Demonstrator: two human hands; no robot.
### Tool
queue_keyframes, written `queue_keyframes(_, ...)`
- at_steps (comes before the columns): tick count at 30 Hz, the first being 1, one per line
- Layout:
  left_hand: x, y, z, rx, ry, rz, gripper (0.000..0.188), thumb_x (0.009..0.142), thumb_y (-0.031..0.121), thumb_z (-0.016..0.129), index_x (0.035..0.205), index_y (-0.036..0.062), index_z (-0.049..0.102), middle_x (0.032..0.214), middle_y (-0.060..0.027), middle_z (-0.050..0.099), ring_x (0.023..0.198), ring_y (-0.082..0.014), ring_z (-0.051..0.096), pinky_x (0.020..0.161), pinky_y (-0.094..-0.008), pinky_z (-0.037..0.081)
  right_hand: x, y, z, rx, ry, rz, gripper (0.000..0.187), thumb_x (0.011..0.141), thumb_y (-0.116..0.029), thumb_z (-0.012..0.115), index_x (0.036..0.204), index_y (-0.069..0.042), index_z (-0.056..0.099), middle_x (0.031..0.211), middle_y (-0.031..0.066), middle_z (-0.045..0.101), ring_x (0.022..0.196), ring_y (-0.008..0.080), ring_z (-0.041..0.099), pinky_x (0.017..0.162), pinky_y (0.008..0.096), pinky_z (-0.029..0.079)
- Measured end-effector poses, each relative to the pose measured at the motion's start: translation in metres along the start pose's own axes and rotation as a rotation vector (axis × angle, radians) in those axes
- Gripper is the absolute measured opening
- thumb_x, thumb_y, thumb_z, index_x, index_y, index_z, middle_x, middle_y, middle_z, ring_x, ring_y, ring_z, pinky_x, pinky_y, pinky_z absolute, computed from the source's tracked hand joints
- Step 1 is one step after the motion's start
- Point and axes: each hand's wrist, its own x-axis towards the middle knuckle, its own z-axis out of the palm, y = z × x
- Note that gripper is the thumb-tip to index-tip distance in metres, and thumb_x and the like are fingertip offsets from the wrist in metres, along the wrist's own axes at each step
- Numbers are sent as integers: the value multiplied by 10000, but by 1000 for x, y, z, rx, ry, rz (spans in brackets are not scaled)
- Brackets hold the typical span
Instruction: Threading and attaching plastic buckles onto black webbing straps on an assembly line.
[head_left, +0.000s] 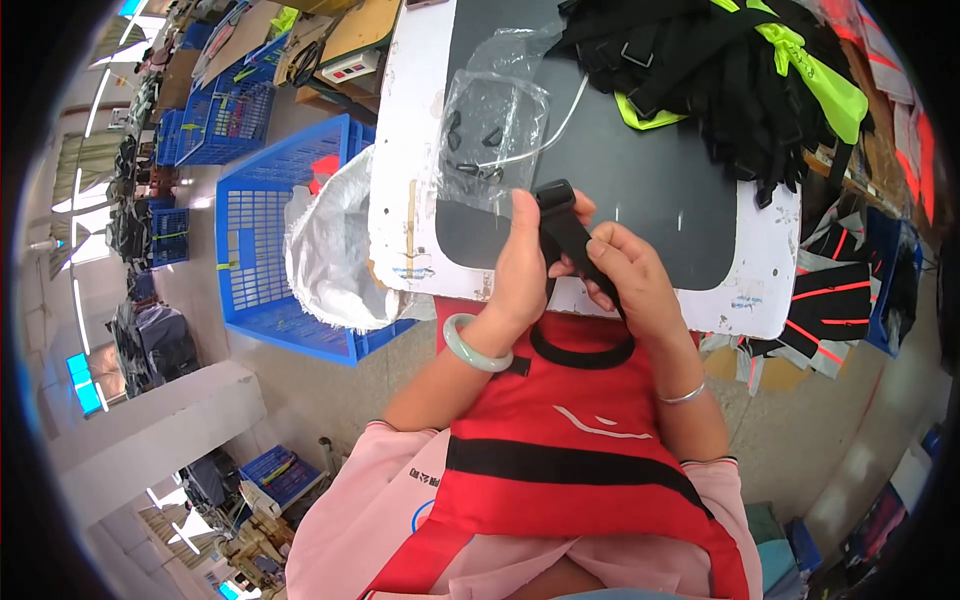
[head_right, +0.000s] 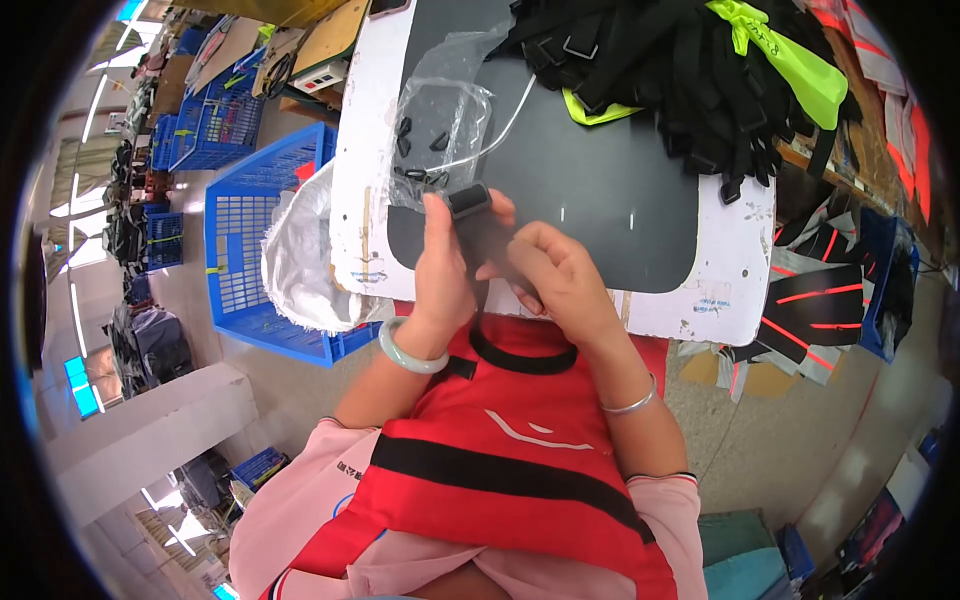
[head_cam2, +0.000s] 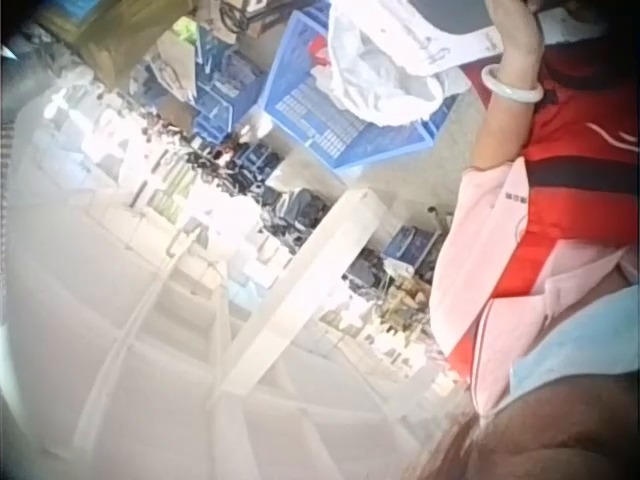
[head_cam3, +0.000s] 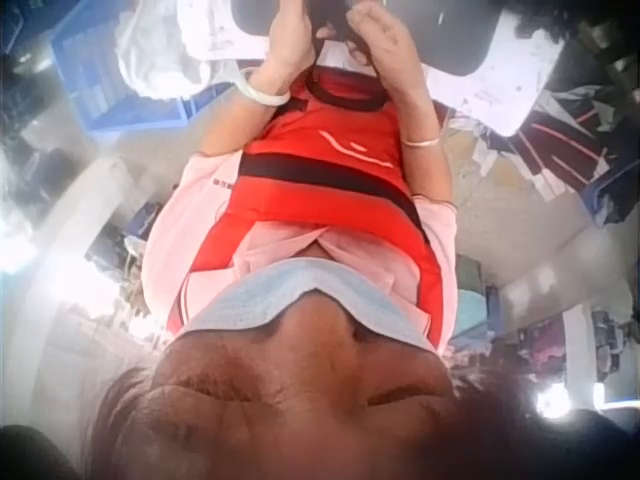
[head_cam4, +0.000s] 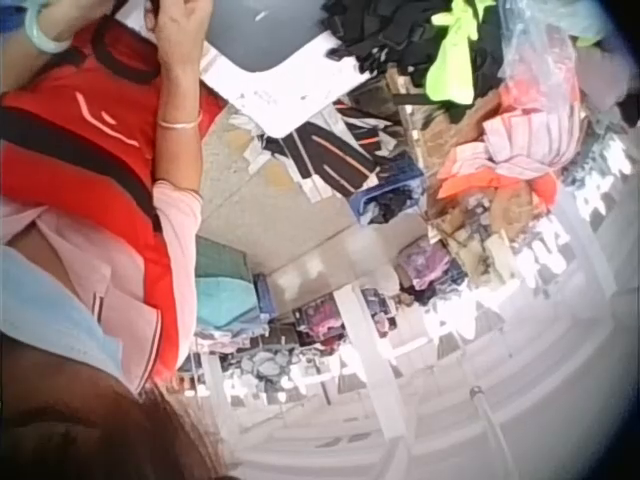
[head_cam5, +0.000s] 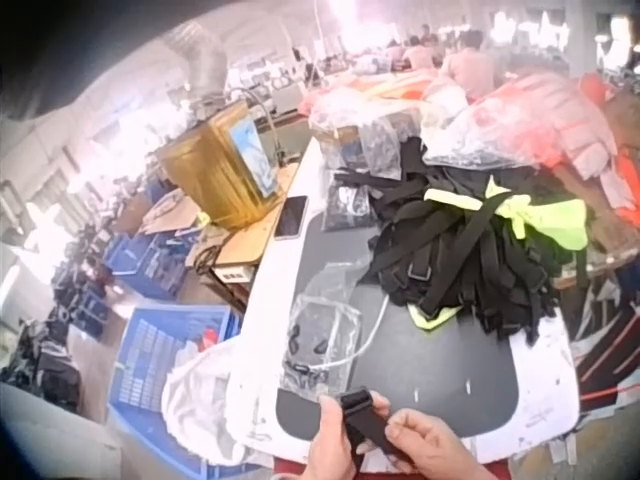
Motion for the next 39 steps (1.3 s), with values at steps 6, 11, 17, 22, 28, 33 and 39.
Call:
queue_keyframes(6, -10, -13, 2, 467, -117, 365, 438, 959, 382, 465, 1176, 12, 549, 947, -71, 490, 692, -121, 529, 628, -259, 468, -7, 4, 6, 305, -12, -92, 109, 951, -176, 487, 921, -72, 497, 685, 2, 508, 505, 49, 395, 444, 178, 309)
queue_keyframes(11, -1, -4, -11, 937, -131, 704, 395, 853, 298, 628, 1154, 45, 594, 910, -106, 516, 731, -252, 558, 644, -329, 465, -4, -2, 4, 110, 176, -267, 270, 964, -179, 474, 1205, -58, 492, 795, -32, 529, 571, 13, 386, 461, 156, 282)
queue_keyframes(17, 3, 14, -19, 907, -301, 547, 350, 729, 200, 753, 1021, 29, 662, 823, -82, 544, 715, -210, 548, 630, -309, 449, -5, -5, -35, -64, -111, -213, 217, 964, -186, 479, 1106, -37, 548, 1046, 50, 614, 995, 145, 557, 892, 260, 421)
queue_keyframes(22, 7, 18, -36, 765, -293, 438, 294, 713, 136, 756, 950, -16, 670, 813, -68, 568, 736, -161, 546, 641, -265, 423, -26, -32, -96, 517, -103, -523, 148, 945, -152, 463, 1064, -67, 485, 994, 105, 567, 1076, 281, 542, 1036, 460, 337)
queue_keyframes(28, 3, 18, -37, 725, -310, 338, 304, 716, 150, 761, 946, -22, 659, 826, -70, 577, 742, -164, 549, 649, -259, 429, -51, -67, -148, 663, -25, -665, 128, 950, -147, 456, 1034, -75, 521, 717, 2, 346, 621, 103, 333, 569, 241, 298)
queue_keyframes(33, 5, 22, -25, 863, -371, 396, 300, 691, 96, 752, 950, -13, 645, 875, -89, 616, 772, -181, 595, 677, -274, 465, -33, -53, -61, -243, 366, -295, 184, 937, -231, 544, 818, -89, 549, 610, -80, 363, 505, 22, 298, 450, 201, 243)
queue_keyframes(39, 1, 26, -17, 944, -373, 321, 314, 684, 106, 759, 953, 3, 636, 851, -99, 638, 710, -209, 630, 635, -292, 494, -17, -28, -27, -631, 176, -259, 235, 899, -154, 577, 724, -16, 504, 601, -51, 433, 563, 29, 364, 483, 208, 302)
